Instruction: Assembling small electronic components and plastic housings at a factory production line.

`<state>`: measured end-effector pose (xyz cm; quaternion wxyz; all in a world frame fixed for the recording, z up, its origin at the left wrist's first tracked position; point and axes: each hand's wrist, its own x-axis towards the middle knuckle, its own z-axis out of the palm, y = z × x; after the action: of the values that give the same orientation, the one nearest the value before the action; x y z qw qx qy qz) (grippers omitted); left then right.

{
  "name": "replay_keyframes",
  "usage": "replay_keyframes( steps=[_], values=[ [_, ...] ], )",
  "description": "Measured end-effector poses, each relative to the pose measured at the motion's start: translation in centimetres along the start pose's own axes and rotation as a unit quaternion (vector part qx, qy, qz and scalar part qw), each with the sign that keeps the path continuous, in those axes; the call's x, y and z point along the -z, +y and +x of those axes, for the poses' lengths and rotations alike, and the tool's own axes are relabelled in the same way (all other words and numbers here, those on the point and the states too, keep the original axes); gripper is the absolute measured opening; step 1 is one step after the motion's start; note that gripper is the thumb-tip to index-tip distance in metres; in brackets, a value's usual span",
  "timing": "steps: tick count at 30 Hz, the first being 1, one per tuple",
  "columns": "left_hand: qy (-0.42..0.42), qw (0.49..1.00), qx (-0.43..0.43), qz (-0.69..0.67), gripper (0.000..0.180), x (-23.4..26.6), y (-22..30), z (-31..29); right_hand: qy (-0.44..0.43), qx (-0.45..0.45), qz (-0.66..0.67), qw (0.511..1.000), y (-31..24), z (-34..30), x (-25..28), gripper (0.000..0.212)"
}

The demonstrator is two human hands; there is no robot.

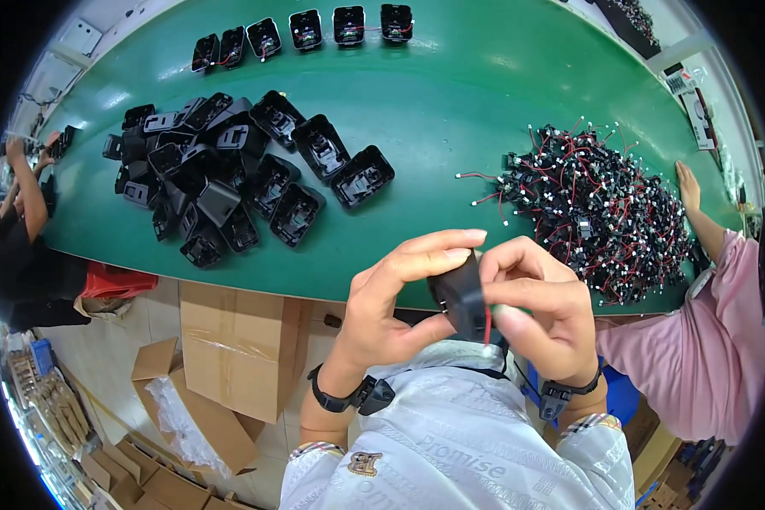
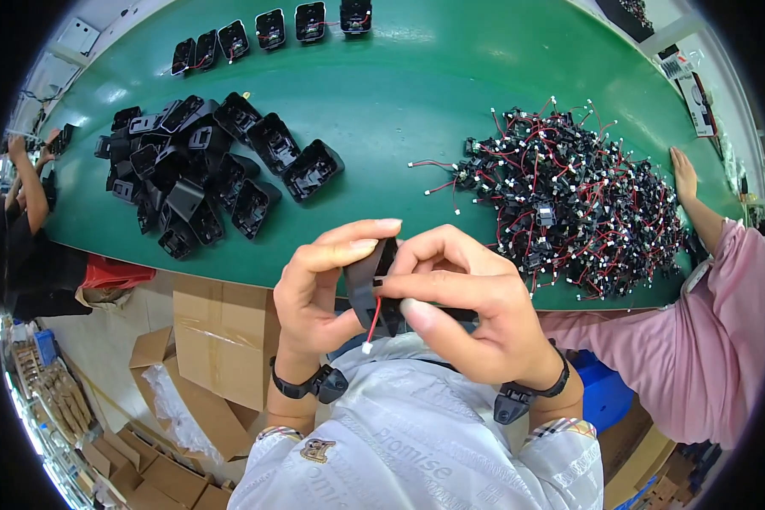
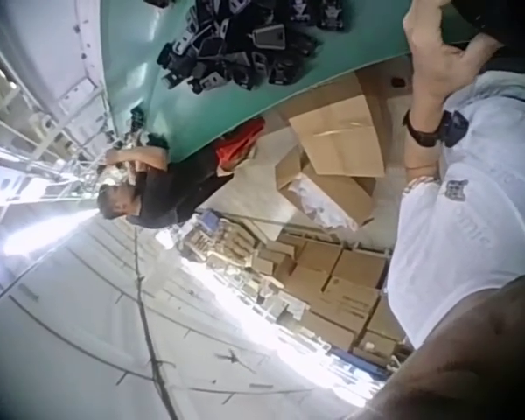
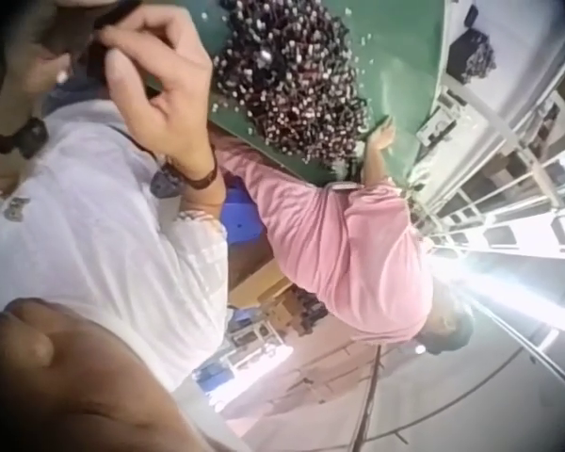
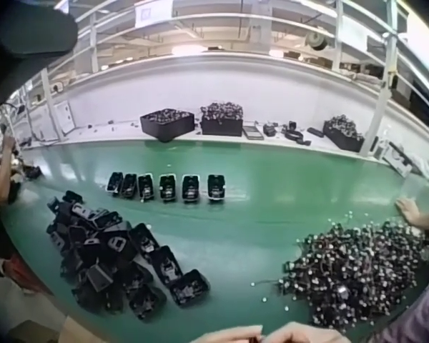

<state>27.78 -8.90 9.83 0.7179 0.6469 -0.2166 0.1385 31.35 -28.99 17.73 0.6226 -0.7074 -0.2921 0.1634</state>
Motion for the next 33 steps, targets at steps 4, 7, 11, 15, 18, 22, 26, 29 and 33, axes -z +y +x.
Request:
replay_keyframes(
  steps=[4, 7, 11, 15, 18, 22, 26, 29, 33],
  values=[
    [0.037, 0.99, 0.037, -0.133, 0.062, -0.6, -0.9, -1.0, 0.044, 0.068, -0.206, 0.975, -0.2, 0.8, -0.9, 0.026],
    [0.071, 0.932, 0.031, -0.353, 0.052, -1.4, -1.0, -1.4, 0.05, 0.118, -0.262, 0.956, -0.6, 1.3, -1.0, 0.026],
    [0.083, 0.844, 0.084, -0.523, 0.058, -1.7, -0.7, -2.5, 0.078, 0.106, -0.212, 0.968, -0.6, 0.8, -0.6, 0.034],
    [-0.007, 0.833, 0.098, -0.545, 0.068, -1.7, -1.6, -3.2, -0.005, 0.099, -0.212, 0.972, -1.7, 2.1, -0.4, 0.058],
    [0.071, 0.895, 0.249, -0.364, 0.059, -1.7, 0.2, -3.7, -0.032, 0.07, -0.167, 0.983, -1.7, 2.8, -1.2, 0.056],
    [0.051, 0.824, 0.21, -0.524, 0.056, -1.8, -0.1, -3.5, -0.121, -0.023, -0.063, 0.99, -1.6, 3.8, -1.1, 0.05],
    [0.054, 0.805, 0.331, -0.489, 0.053, -0.8, -0.2, -4.5, -0.132, -0.049, -0.005, 0.99, -0.3, 3.5, -1.4, 0.041],
    [0.08, 0.802, 0.36, -0.47, 0.056, -0.4, 0.0, -4.3, -0.11, -0.021, 0.015, 0.994, 0.6, 3.3, -1.7, 0.036],
    [0.095, 0.841, 0.325, -0.423, 0.065, -0.7, 0.2, -4.1, -0.09, -0.015, 0.034, 0.995, 0.9, 3.3, -2.2, 0.034]
  ],
)
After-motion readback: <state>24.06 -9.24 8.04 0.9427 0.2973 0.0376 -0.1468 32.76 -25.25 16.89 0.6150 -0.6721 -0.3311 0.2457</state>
